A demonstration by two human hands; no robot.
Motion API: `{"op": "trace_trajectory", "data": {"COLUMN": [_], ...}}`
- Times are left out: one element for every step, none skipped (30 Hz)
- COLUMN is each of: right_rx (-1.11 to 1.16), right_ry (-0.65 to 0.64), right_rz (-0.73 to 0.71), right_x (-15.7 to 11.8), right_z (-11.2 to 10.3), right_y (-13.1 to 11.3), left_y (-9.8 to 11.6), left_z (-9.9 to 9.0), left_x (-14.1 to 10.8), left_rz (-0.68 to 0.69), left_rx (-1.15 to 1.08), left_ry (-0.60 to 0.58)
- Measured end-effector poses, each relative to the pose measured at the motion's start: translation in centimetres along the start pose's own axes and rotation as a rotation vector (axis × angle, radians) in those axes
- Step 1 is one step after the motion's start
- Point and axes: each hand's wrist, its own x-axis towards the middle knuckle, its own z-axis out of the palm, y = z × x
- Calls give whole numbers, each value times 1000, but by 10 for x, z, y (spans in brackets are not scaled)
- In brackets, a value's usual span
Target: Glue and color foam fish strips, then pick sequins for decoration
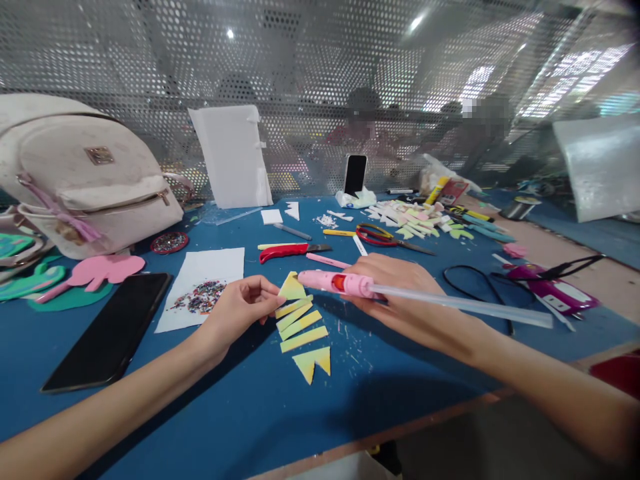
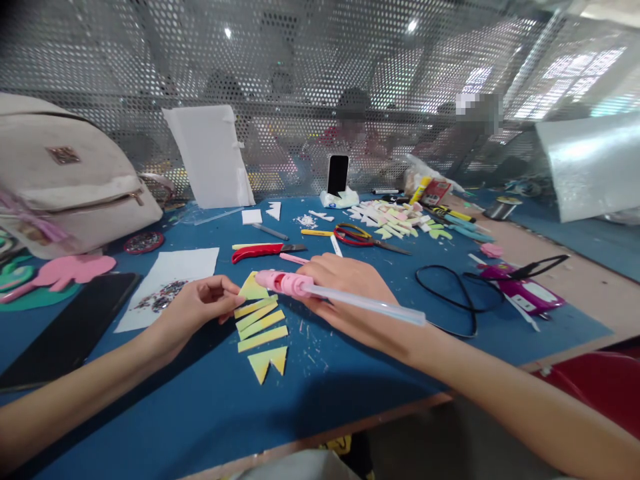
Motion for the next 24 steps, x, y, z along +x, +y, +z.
{"op": "trace_trajectory", "data": {"right_rx": [5,10,17,23,28,32,35,37,40,42,44,43,41,39,38,38,38,38,36,33,29,26,24,24], "right_ry": [-3,-3,-3,-4,-6,-7,-8,-7,-5,-1,2,4,4,4,5,5,6,9,14,18,21,23,23,23], "right_rz": [2,5,7,10,14,15,14,12,10,8,7,8,12,13,15,16,17,17,16,15,15,13,12,11], "right_x": [0,0,0,0,-1,-1,-1,-1,-1,0,0,0,0,0,0,0,0,1,1,1,1,1,1,1], "right_z": [0,0,0,0,0,0,1,1,1,1,1,1,1,1,1,2,2,2,2,2,2,2,2,2], "right_y": [0,0,1,1,1,2,2,2,2,2,1,1,1,1,1,0,0,0,0,0,0,0,0,0], "left_y": [0,0,1,1,1,1,1,1,1,1,1,1,1,1,1,1,1,1,1,1,1,1,1,1], "left_z": [0,1,1,1,1,1,1,1,1,1,0,0,0,0,-1,-1,-1,-1,-1,-1,-1,-1,-1,-1], "left_x": [0,0,-1,-1,-1,-1,-1,-1,-1,-1,-1,-1,-1,-1,-1,-1,-1,-1,-1,-1,0,0,0,0], "left_rz": [-3,-5,-7,-8,-9,-9,-10,-11,-11,-10,-10,-10,-10,-10,-11,-11,-11,-11,-12,-13,-15,-16,-17,-17], "left_rx": [-3,-6,-8,-11,-13,-14,-16,-16,-18,-19,-21,-22,-23,-24,-24,-24,-24,-24,-23,-22,-22,-22,-22,-22], "left_ry": [-1,-1,-2,-1,-1,-1,-3,-5,-5,-5,-5,-5,-5,-6,-6,-6,-6,-6,-5,-6,-5,-5,-4,-4]}}
